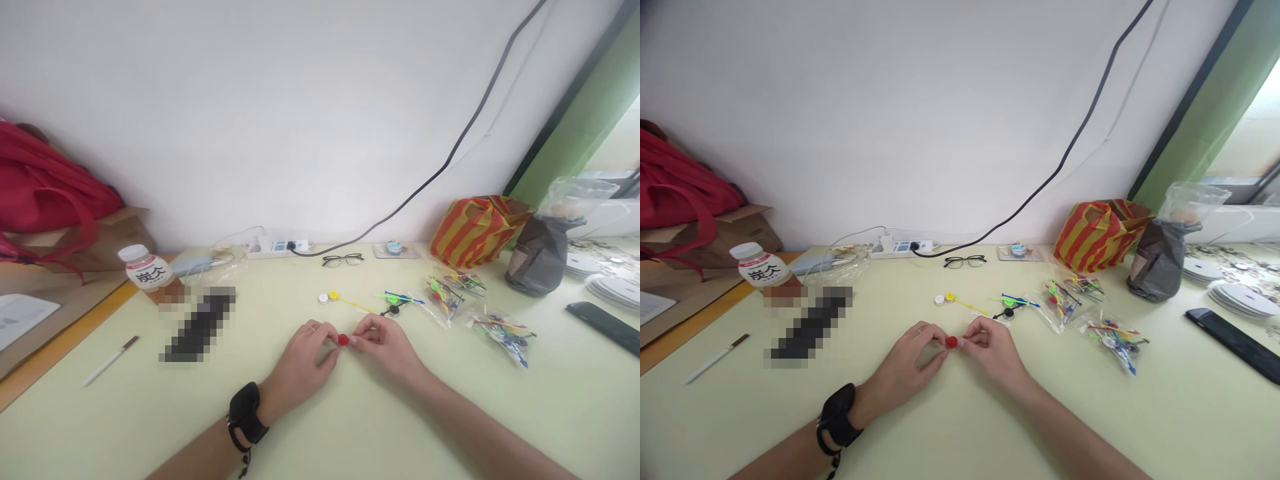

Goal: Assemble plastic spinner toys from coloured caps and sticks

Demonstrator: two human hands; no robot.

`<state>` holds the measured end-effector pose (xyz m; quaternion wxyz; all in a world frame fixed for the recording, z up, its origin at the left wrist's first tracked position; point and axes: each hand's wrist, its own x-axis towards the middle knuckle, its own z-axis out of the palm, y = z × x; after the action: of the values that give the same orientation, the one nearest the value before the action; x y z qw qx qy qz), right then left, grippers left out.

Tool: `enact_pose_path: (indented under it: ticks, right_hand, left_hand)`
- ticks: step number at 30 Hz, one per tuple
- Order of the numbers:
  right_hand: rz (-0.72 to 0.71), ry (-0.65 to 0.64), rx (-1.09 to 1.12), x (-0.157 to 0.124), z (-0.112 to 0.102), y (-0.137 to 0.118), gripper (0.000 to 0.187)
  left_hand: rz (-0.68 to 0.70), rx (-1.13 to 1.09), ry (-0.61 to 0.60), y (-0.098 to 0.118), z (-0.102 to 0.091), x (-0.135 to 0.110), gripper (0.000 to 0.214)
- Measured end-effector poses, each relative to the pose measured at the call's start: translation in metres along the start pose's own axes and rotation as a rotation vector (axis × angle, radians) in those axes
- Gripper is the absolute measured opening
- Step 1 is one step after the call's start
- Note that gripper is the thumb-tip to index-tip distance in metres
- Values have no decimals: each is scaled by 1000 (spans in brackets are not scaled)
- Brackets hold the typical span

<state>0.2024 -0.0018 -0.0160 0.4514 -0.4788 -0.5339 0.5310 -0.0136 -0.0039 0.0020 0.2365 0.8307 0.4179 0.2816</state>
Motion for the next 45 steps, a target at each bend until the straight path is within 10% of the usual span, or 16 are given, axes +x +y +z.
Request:
enact_pose_path:
  ticks: [32, 45]
  right_hand:
    - [-49, -27, -282, 5, -16, -1, 20]
    - [6, 76, -223, -4, -17, -17, 52]
  left_hand:
    - [49, 66, -75, 10, 1, -2, 41]
    - [-212, -200, 204, -11, 3, 2, 32]
